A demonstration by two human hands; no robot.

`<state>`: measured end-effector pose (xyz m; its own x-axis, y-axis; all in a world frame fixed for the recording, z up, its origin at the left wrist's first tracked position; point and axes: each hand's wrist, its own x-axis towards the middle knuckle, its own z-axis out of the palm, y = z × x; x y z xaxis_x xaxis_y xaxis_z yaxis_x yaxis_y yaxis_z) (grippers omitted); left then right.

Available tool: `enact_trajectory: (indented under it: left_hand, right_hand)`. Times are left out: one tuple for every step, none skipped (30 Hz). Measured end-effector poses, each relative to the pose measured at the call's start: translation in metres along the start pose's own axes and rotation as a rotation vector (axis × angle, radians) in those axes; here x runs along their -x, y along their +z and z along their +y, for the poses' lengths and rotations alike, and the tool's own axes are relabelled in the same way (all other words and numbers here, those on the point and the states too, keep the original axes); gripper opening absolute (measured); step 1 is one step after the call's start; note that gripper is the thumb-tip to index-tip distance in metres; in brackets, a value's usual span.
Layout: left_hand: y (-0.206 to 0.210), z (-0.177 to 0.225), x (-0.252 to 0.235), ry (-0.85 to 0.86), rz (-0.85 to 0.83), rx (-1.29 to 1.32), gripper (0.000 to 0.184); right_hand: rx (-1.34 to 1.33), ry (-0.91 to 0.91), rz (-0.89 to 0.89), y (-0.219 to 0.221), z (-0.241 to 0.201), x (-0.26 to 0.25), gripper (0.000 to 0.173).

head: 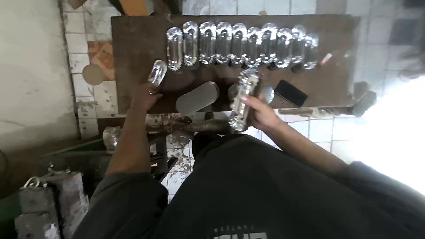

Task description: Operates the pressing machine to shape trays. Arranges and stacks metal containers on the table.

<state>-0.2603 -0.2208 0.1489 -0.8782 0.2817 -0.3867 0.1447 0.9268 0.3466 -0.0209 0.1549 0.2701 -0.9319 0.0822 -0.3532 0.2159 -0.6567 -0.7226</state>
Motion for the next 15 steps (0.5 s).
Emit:
enact_trajectory:
  left_hand:
    - [0.001, 0.012, 0.007, 0.013, 0.01, -0.003, 0.059]
    - [-0.003, 0.029, 0.019, 0.002, 0.038, 0.03, 0.068]
    - [-0.011, 0.052, 0.036, -0.002, 0.097, 0.125, 0.072]
    - [-0.019, 0.082, 0.059, 0.006, 0.176, 0.263, 0.072]
    - [-0.026, 0.119, 0.085, 0.017, 0.234, 0.413, 0.07]
    - [-0.029, 0.158, 0.113, 0.044, 0.251, 0.551, 0.066]
    - [-0.026, 0.191, 0.14, 0.114, 0.211, 0.68, 0.066]
    - [-0.02, 0.215, 0.163, 0.207, 0.134, 0.76, 0.07]
    - [-0.01, 0.232, 0.18, 0.292, 0.084, 0.765, 0.07]
    - [0.001, 0.244, 0.188, 0.367, 0.071, 0.788, 0.065]
    - [0.011, 0.251, 0.191, 0.409, 0.069, 0.82, 0.058]
    - [0.017, 0.253, 0.192, 0.403, 0.07, 0.84, 0.052]
    - [0.019, 0.254, 0.191, 0.381, 0.068, 0.856, 0.05]
    - [0.019, 0.251, 0.189, 0.372, 0.048, 0.84, 0.049]
    - [0.017, 0.248, 0.188, 0.385, 0.03, 0.805, 0.05]
  right_hand:
    - [-0.022, -0.029, 0.029, 0.004, 0.0, -0.005, 0.059]
    - [-0.039, -0.048, 0.035, 0.008, 0.0, -0.01, 0.054]
    - [-0.052, -0.051, 0.029, 0.012, -0.001, -0.015, 0.051]
    - [-0.063, -0.049, 0.02, 0.017, -0.003, -0.018, 0.05]
    - [-0.069, -0.043, 0.008, 0.021, -0.005, -0.02, 0.051]
    - [-0.07, -0.039, -0.005, 0.024, -0.006, -0.022, 0.052]
    - [-0.074, -0.038, -0.024, 0.027, -0.006, -0.022, 0.056]
    - [-0.083, -0.048, -0.051, 0.028, -0.004, -0.023, 0.06]
    - [-0.094, -0.063, -0.076, 0.031, -0.001, -0.024, 0.063]
    - [-0.097, -0.077, -0.099, 0.034, 0.002, -0.024, 0.065]
    - [-0.1, -0.08, -0.122, 0.037, 0.004, -0.022, 0.065]
    - [-0.092, -0.071, -0.132, 0.039, 0.004, -0.019, 0.065]
    - [-0.081, -0.055, -0.136, 0.04, 0.004, -0.018, 0.066]
    - [-0.073, -0.038, -0.134, 0.04, 0.004, -0.018, 0.064]
    - [-0.071, -0.023, -0.13, 0.04, 0.006, -0.018, 0.062]
